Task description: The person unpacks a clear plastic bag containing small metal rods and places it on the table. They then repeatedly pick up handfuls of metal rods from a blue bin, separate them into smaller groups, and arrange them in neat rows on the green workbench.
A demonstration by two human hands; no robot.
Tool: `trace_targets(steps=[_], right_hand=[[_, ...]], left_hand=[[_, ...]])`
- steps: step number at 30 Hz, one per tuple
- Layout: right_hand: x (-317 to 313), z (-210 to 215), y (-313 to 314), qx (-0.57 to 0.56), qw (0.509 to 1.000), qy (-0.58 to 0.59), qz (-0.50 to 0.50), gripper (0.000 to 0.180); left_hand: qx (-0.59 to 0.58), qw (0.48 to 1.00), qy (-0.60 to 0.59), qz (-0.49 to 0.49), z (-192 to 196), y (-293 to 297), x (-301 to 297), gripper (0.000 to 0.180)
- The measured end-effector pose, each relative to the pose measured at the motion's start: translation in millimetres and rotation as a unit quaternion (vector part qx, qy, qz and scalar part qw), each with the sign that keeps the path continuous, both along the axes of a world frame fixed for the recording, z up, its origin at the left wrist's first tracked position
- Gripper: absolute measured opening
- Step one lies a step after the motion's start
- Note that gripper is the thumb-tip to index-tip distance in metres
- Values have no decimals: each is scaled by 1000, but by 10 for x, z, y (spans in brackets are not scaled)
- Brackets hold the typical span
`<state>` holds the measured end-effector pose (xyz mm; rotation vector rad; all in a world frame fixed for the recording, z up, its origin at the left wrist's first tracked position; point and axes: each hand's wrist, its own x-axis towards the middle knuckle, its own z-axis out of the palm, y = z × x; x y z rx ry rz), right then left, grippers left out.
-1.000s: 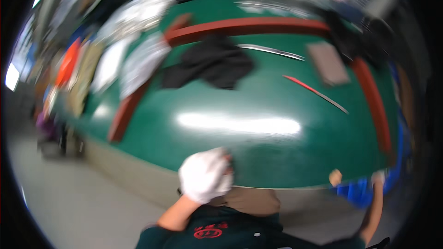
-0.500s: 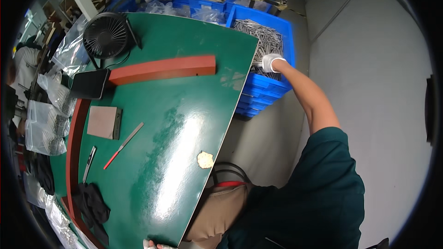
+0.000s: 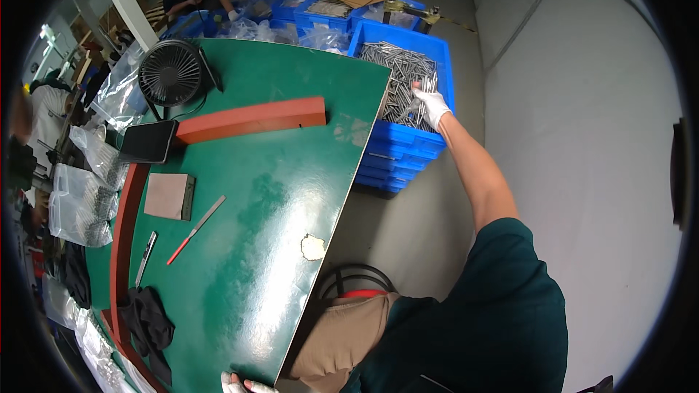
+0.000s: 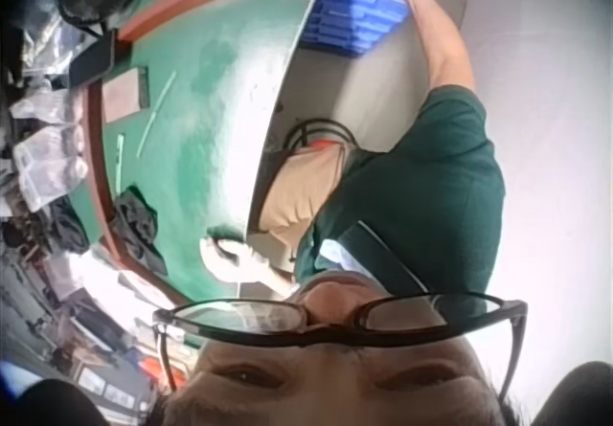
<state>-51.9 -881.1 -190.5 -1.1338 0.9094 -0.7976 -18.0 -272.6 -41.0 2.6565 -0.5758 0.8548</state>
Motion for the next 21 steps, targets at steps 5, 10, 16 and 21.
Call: trace_targets(steps=[5, 10, 16, 21], right_hand=[[56, -45, 40, -16, 999, -37, -10, 19], [109, 130, -33, 39, 996, -65, -49, 10], [365, 1451, 1117, -51, 982, -175, 54, 6], [633, 2016, 2708, -147, 901, -182, 364, 19]], left_hand=[[7, 1000, -5, 3, 6, -9, -25, 17], [7, 1000, -3, -5, 26, -49, -50, 16], [-93, 995, 16, -24, -210, 225, -56, 16], [-320, 935, 153, -21, 67, 15, 23, 22]])
